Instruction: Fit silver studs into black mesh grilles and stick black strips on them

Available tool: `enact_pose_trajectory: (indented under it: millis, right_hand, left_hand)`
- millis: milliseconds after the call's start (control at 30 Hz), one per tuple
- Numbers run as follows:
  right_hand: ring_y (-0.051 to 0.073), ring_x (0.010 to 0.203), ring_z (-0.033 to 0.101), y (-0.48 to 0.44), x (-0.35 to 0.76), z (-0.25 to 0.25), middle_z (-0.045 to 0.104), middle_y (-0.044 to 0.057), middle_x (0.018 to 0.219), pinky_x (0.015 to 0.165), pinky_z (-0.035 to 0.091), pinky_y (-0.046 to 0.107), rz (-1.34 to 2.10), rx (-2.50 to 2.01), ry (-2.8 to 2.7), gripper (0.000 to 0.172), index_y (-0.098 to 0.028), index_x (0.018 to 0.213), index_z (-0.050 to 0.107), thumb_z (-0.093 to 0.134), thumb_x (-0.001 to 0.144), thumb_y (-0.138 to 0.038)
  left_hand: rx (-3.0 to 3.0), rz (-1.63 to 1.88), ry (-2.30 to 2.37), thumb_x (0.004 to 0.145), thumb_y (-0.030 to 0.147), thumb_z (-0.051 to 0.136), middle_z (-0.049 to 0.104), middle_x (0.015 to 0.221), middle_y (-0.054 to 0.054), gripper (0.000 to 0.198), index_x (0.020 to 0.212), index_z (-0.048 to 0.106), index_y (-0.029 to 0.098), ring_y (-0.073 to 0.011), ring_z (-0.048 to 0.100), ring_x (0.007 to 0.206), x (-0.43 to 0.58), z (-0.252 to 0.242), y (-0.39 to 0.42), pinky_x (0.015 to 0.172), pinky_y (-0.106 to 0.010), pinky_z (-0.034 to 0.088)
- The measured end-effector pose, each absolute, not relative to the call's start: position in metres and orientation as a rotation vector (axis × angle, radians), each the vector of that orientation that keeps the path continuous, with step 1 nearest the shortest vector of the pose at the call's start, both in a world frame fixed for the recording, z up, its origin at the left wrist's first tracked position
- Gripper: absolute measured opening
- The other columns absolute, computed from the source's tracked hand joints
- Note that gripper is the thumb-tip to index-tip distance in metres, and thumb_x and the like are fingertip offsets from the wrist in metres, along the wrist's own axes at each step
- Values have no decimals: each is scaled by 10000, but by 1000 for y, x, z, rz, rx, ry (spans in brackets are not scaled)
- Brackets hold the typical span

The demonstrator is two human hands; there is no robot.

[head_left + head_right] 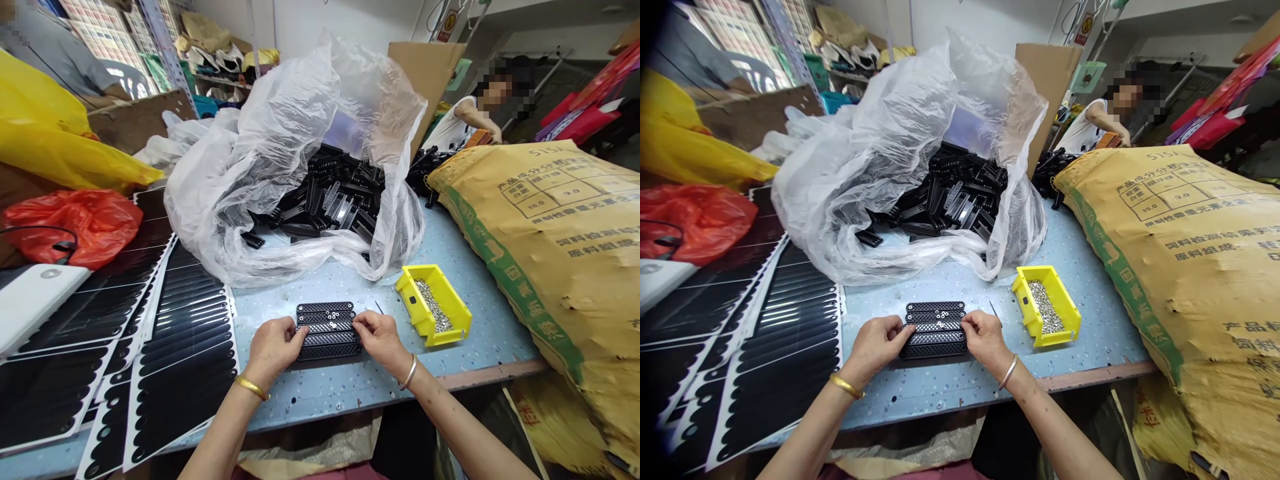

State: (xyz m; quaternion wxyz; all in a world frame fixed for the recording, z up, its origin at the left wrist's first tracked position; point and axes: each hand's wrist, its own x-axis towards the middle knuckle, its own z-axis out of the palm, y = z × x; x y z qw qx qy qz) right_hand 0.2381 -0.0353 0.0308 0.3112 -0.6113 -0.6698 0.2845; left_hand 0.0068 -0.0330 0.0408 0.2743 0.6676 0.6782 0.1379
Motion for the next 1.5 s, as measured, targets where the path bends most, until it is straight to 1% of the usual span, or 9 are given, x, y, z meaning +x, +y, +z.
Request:
enact_pose_trajectory:
  millis: [100,333,500,667,900,1000,1167,1367,1500]
  right_hand:
    - [186,599,588,-37,238,31,650,56,627,587,419,282,595,-1559,-1898,164,-185,635,627,525,755,-140]
    - [133,474,514,-34,240,28,570,-3,518,482,379,226,648,-1550,-1889,144,-184,622,584,524,738,-123]
    - [133,482,497,-35,236,28,558,1,534,486,373,228,630,-1558,-1866,146,-183,637,566,502,764,-151]
    - [148,516,519,-36,235,31,593,21,571,527,381,246,582,-1548,-1897,151,-180,662,591,496,777,-161]
    - [141,452,539,-33,241,35,594,-4,493,479,399,231,744,-1565,-1835,171,-190,648,645,521,762,-162]
    - [155,490,583,-32,240,34,643,13,533,494,424,238,762,-1556,-1804,160,-187,655,670,541,746,-162]
    - [183,625,664,-32,242,34,731,43,680,595,487,264,696,-1495,-1842,166,-195,692,717,564,750,-165]
    - [201,699,692,-34,246,33,752,60,758,666,516,298,619,-1457,-1933,192,-205,764,746,557,777,-175]
    - [201,693,695,-33,247,34,756,57,755,666,528,302,683,-1469,-1892,192,-207,770,756,565,766,-186]
  left_hand:
    - [1784,375,1828,789,477,492,460,485,15,388,517,427,208,-148,427,514,7,41,-33,531,-259,244]
    - [1782,365,1833,787,472,493,468,490,11,381,521,430,206,-148,430,515,7,40,-33,532,-256,243]
    - [1791,371,1834,789,469,492,471,494,9,386,516,424,204,-147,435,520,7,41,-33,535,-255,246]
    - [1782,372,1835,785,474,496,473,491,11,383,520,439,204,-147,437,519,7,39,-33,531,-254,245]
    - [1788,383,1833,786,478,498,480,489,9,385,520,440,205,-147,439,514,6,37,-33,524,-255,240]
    - [1791,382,1834,784,476,502,481,486,9,383,521,443,205,-147,440,512,6,37,-32,523,-255,239]
    - [1803,395,1831,784,470,501,477,489,11,386,512,448,202,-142,432,510,6,37,-32,524,-254,239]
    - [1801,382,1835,785,465,503,494,498,7,374,525,466,199,-146,459,526,6,37,-32,531,-251,250]
    - [1801,380,1828,787,467,501,496,495,8,374,529,472,198,-144,462,523,6,37,-32,530,-252,250]
